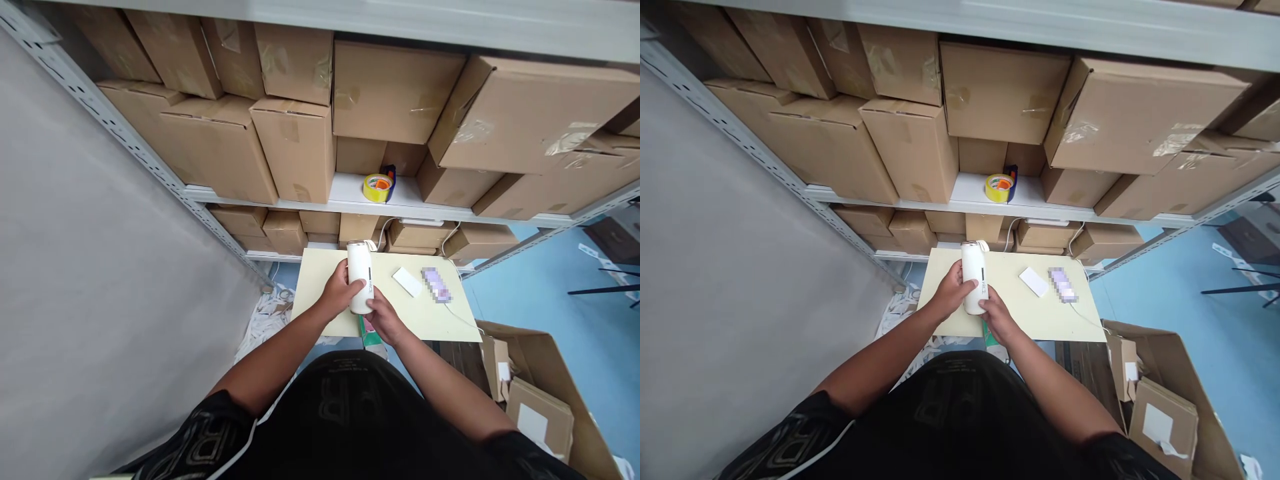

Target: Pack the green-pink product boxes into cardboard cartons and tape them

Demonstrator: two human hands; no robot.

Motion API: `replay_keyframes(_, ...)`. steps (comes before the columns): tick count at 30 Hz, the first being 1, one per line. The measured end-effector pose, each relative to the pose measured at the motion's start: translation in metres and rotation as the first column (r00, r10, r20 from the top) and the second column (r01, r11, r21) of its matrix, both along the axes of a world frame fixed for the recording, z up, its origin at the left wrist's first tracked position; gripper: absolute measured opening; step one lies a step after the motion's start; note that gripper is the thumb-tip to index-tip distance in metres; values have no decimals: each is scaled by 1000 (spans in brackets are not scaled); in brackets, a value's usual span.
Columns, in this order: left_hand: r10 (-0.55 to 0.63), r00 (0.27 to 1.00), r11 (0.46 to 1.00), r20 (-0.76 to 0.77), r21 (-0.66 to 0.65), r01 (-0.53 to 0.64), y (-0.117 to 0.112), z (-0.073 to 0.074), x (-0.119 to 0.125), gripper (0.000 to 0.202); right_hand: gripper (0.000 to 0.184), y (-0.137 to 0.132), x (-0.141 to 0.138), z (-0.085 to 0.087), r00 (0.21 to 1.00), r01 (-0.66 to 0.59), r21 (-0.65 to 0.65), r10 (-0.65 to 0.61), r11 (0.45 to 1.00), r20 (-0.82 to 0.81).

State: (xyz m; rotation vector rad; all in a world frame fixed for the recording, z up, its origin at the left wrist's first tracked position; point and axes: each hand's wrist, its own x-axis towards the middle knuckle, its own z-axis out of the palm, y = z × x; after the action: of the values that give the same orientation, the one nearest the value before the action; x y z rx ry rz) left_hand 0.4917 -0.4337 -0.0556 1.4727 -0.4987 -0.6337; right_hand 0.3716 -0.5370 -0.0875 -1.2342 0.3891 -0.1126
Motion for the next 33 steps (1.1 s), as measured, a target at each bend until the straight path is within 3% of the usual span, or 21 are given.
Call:
replay_keyframes(2, -8, 1000, 1000, 11, 9, 7, 1, 0, -1, 53, 57, 0, 2, -1, 1000, 15, -20, -15, 1000, 16)
replay_keyframes(6, 20, 997, 991, 76, 127, -30, 1, -1, -3, 59, 68, 1, 3, -13, 989, 133, -242, -115, 961, 90)
replay_keyframes(10, 65, 993, 983, 94, 165, -80, 1, -6, -4, 53, 74, -12, 0, -17, 996, 79, -451, -89, 889, 1)
replay_keyframes(16, 11, 970, 978, 242, 200, -61, -8, -5, -17, 63, 86, -52, 24, 23, 995, 100, -441, -90, 892, 43)
replay_keyframes(19, -40, 954, 982, 298, 190, -18, -18, -6, -28, 64, 82, -62, 42, 40, 995, 79, -557, -103, 827, -12)
replay_keyframes(22, -153, 917, 976, 368, 204, 81, -23, -20, -32, 68, 70, -72, 41, 39, 982, 124, -641, -185, 757, -28)
replay_keyframes(24, -257, 851, 949, 458, 284, 134, -23, -38, -32, 63, 66, -85, 29, 30, 963, 209, -648, -268, 733, 8)
replay_keyframes(27, -439, 704, 865, 558, 474, 163, -20, -78, -33, 45, 66, -113, 2, 11, 911, 344, -651, -407, 676, 58)
replay_keyframes(30, -725, 452, 682, 520, 638, 359, -25, -121, -43, 44, 65, -138, -22, -5, 859, 412, -663, -509, 625, 54)
replay_keyframes(33, -886, 187, 462, 424, 783, 416, -38, -154, -57, 70, 63, -147, -36, -13, 843, 419, -674, -536, 609, 41)
